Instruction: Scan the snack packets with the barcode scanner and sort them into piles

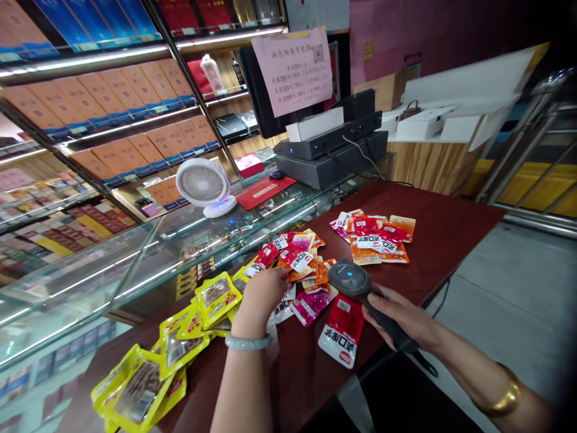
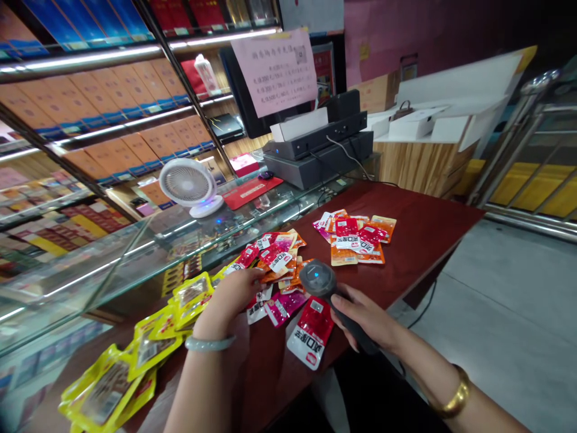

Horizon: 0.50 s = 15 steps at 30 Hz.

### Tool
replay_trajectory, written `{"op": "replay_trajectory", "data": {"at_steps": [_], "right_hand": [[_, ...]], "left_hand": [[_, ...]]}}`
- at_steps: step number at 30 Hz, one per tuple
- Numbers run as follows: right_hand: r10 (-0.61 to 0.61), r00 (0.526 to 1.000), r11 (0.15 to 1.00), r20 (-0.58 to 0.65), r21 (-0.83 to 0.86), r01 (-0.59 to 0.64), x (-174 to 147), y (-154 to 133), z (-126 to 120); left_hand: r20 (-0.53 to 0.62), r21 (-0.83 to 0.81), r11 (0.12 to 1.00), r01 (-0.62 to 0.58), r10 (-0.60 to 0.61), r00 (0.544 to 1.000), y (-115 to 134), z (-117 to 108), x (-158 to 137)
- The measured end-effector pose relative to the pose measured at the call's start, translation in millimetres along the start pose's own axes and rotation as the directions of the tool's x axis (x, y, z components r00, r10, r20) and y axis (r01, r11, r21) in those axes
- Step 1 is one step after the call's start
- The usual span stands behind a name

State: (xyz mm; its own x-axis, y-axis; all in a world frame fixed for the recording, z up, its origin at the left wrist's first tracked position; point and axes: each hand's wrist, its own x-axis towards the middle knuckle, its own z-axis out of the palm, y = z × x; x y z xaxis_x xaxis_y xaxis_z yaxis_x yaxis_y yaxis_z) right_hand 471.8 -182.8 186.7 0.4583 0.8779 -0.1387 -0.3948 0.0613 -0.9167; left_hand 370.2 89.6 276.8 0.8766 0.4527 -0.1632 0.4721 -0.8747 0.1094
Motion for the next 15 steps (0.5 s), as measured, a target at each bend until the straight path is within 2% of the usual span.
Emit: {"op": "replay_trajectory", "data": {"at_steps": [3, 6, 10, 15], "right_hand": [[-0.002, 1.0, 1.0, 0.008, 0.002, 0.002, -1.3, -3.1, 1.7], [-0.008, 1.0, 1.0, 0.013, 0.002, 0.008, -2.7, -7.0, 3.2], [-0.035, 0.999, 0.999, 0.041, 0.012, 0.034, -3.5, -11.3, 4.4], [-0.029, 0.995, 1.0, 0.091, 0.001, 0.029, -3.5, -13.9, 7.9]], "left_hand": [[-0.072, -0.119, 0.993, 0.005, -0.014, 0.997, -5.9, -10.9, -4.2], [-0.148, -0.381, 0.923, -0.058, 0.001, 0.989, -13.9, -9.6, -3.5], [-0.109, -0.759, 0.648, -0.064, -0.029, 0.994, -14.7, 6.9, 6.4], [-0.006, -0.954, 0.3, -0.004, -0.007, 1.0, 2.8, 27.3, 18.4]]}}
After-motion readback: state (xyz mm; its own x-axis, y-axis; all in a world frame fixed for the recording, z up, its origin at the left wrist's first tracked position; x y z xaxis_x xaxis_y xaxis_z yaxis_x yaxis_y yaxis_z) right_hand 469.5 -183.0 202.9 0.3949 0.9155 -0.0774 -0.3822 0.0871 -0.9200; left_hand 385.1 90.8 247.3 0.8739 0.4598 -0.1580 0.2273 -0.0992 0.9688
